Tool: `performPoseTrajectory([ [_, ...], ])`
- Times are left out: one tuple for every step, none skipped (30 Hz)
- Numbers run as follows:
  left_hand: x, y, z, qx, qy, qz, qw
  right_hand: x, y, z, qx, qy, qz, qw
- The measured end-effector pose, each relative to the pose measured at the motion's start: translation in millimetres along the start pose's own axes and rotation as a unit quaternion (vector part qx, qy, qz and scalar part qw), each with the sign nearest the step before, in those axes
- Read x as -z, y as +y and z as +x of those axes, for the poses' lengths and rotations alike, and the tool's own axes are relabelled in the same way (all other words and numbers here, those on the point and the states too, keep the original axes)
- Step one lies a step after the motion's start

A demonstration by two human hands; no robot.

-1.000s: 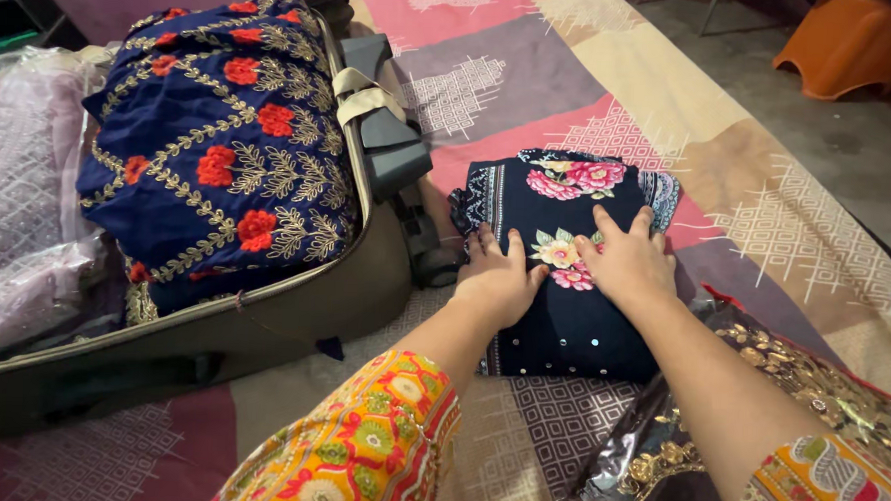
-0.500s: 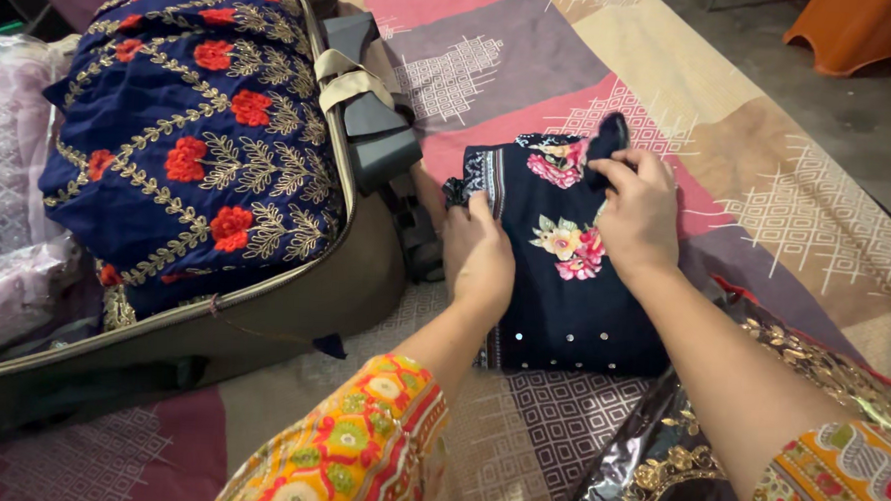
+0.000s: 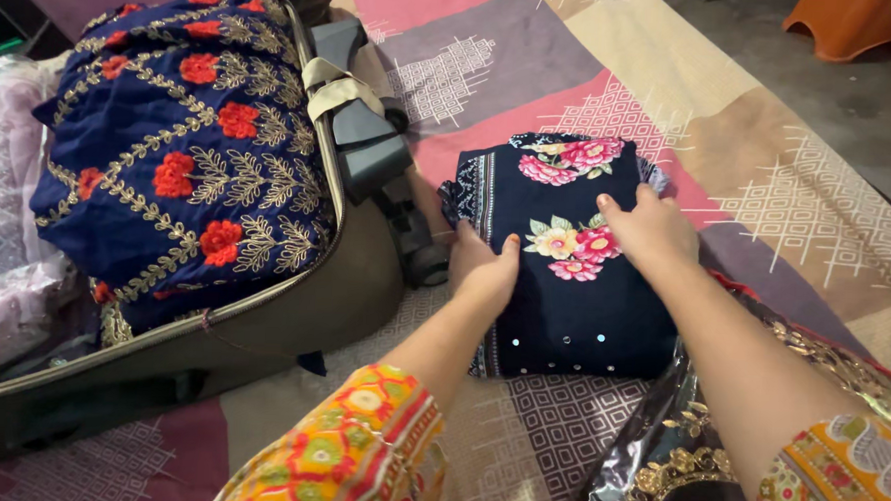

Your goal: The person packs various garments, including jeans and embroidered items, into a suitcase placed on a bed.

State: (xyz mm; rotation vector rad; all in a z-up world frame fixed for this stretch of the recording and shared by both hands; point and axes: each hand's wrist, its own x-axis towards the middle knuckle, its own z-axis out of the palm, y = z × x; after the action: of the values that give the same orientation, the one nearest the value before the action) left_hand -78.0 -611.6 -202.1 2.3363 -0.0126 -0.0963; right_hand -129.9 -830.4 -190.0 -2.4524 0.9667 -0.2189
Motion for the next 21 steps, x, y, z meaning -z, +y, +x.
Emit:
performPoseTrajectory([
  [2.8,-3.6,3.0,-0.017,0.000,-0.020,1.000,2.6,0.6,1.8,0.009,-0.017,0.013,1.000],
  [7.1,-6.6,3.4,0.004,-0.038,-0.074,0.997,2.7,2.6,0.1,-0.019,-0.038,0.085,0.996],
  [12.5,-7.8,2.1,0.024,-0.076,-0.129,0.988,3.4,7.1,-1.8,-0.046,-0.057,0.155,0.985],
  [19.0,-7.7,-0.1,0.044,-0.113,-0.183,0.976,3.8,11.5,-2.2,-0.072,-0.076,0.224,0.969],
  [25.9,-5.5,-0.9,0.064,-0.141,-0.195,0.968,3.8,13.9,0.2,-0.037,-0.067,0.285,0.956],
  [32.9,-1.4,0.8,0.083,-0.168,-0.207,0.960,4.0,14.3,3.4,-0.001,-0.058,0.343,0.938],
  [37.4,2.3,1.0,0.104,-0.193,-0.220,0.951,5.4,14.5,4.3,0.035,-0.050,0.398,0.915],
  [39.3,5.3,-0.3,0.105,-0.197,-0.227,0.948,9.6,15.3,2.9,0.006,-0.100,0.415,0.904],
  [41.4,7.6,0.2,0.105,-0.199,-0.235,0.946,15.8,14.1,1.4,-0.021,-0.150,0.433,0.889],
  [42.4,8.7,0.4,0.105,-0.200,-0.242,0.944,21.9,11.5,-0.5,-0.048,-0.200,0.448,0.870],
  [42.4,9.2,0.1,0.093,-0.194,-0.239,0.947,26.1,6.0,-1.5,-0.054,-0.195,0.395,0.896],
  [41.4,9.2,-1.2,0.081,-0.188,-0.237,0.950,28.6,0.0,-1.7,-0.060,-0.188,0.341,0.919],
  [40.8,9.5,-2.2,0.070,-0.183,-0.235,0.952,30.4,-3.8,-1.9,-0.066,-0.182,0.285,0.939],
  [41.8,10.2,-2.4,0.077,-0.184,-0.205,0.958,30.6,-7.0,-2.1,-0.060,-0.170,0.238,0.954],
  [43.1,10.7,-4.4,0.085,-0.186,-0.174,0.963,29.1,-8.8,-3.6,-0.056,-0.158,0.189,0.968],
  [44.7,11.5,-7.0,0.093,-0.189,-0.143,0.967,28.0,-9.5,-5.0,-0.051,-0.146,0.140,0.978],
  [46.2,13.0,-9.4,0.106,-0.193,-0.151,0.964,28.7,-8.8,-6.6,-0.047,-0.155,0.195,0.967],
  [47.4,13.8,-11.5,0.118,-0.196,-0.158,0.960,30.0,-7.4,-9.3,-0.042,-0.165,0.250,0.953],
  [48.2,12.8,-12.9,0.132,-0.199,-0.165,0.957,31.5,-8.1,-11.7,-0.037,-0.175,0.303,0.936],
  [47.4,10.7,-12.7,0.140,-0.196,-0.183,0.953,35.5,-8.5,-12.8,-0.084,-0.212,0.364,0.903],
  [45.6,7.5,-10.3,0.146,-0.193,-0.201,0.949,41.2,-7.7,-12.9,-0.129,-0.247,0.423,0.862],
])
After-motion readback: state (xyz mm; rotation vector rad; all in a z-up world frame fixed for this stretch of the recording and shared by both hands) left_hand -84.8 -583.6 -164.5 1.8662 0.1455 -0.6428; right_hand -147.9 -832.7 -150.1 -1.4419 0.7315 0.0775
